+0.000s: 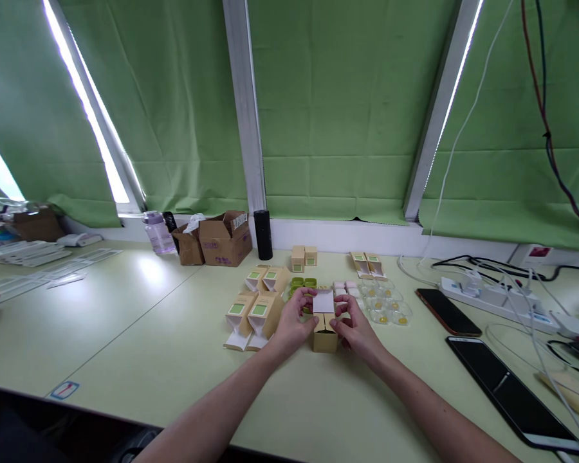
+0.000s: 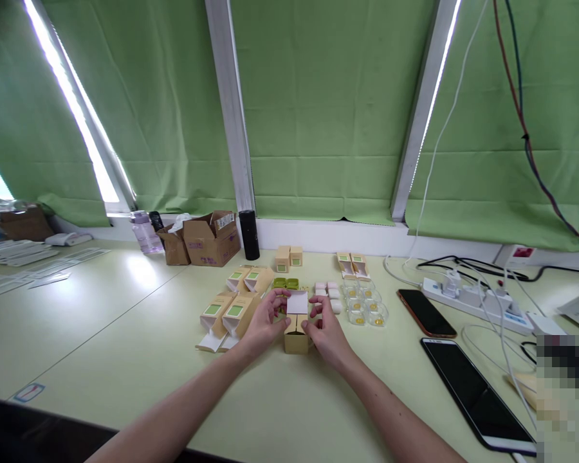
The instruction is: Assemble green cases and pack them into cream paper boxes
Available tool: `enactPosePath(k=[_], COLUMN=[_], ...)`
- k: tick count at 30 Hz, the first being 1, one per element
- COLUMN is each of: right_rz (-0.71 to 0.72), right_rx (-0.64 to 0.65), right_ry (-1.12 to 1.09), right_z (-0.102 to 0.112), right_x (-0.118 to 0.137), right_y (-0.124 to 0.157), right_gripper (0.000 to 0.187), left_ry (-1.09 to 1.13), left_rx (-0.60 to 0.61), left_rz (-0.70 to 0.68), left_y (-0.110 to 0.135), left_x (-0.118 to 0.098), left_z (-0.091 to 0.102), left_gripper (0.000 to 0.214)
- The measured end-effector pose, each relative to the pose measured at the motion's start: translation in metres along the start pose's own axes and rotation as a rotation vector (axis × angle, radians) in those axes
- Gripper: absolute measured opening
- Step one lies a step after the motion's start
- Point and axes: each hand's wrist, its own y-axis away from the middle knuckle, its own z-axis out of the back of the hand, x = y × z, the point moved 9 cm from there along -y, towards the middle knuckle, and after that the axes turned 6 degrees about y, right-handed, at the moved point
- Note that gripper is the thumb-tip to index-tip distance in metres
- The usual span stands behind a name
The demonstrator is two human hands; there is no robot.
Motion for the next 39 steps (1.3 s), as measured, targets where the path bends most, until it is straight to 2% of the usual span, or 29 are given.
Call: enactPosePath(k=[8,15,21,25,31,35,39], right_rz=[-0.001,0.001,0.043,0.135,0.278,0.474,0.604], right_rx=[0.015,0.027,0.012,-0.020,-0.073,-0.120,-0.114], right_ry=[0.014,0.020,0.061,0.125,0.221,0.306,0.436], right_z=[-0.001,-0.002,0.000,0.002,0.007,0.013,0.009], right_x=[-0.001,0.000,0.000,0.006,0.027,0.055,0.068], right_y=[-0.001,-0.002,-0.003,-0.002,0.006,0.021,0.032], right_gripper=[0.052,0.054,0.051,0.042,0.025,0.013,0.008], left_ry=[0.021,-0.067,-0.128,-0.126,-0.127,-0.138,-0.152], left_rx=[-0.004,-0.011,0.022,0.025,0.040,0.040,0.039], left_rz=[-0.016,-0.108,-0.127,-0.121,-0.141,-0.147,-0.159], left_y=[0.001,-0.002,-0.002,-0.001,0.001,0.001,0.002], left_x=[-0.002,-0.001,-0.006,-0.010,-0.017,-0.016,-0.017], left_z=[0.000,0.004,0.002,0.000,-0.002,-0.001,-0.001], left_gripper=[0.053,0.032,0.022,0.018,0.013,0.012,0.013])
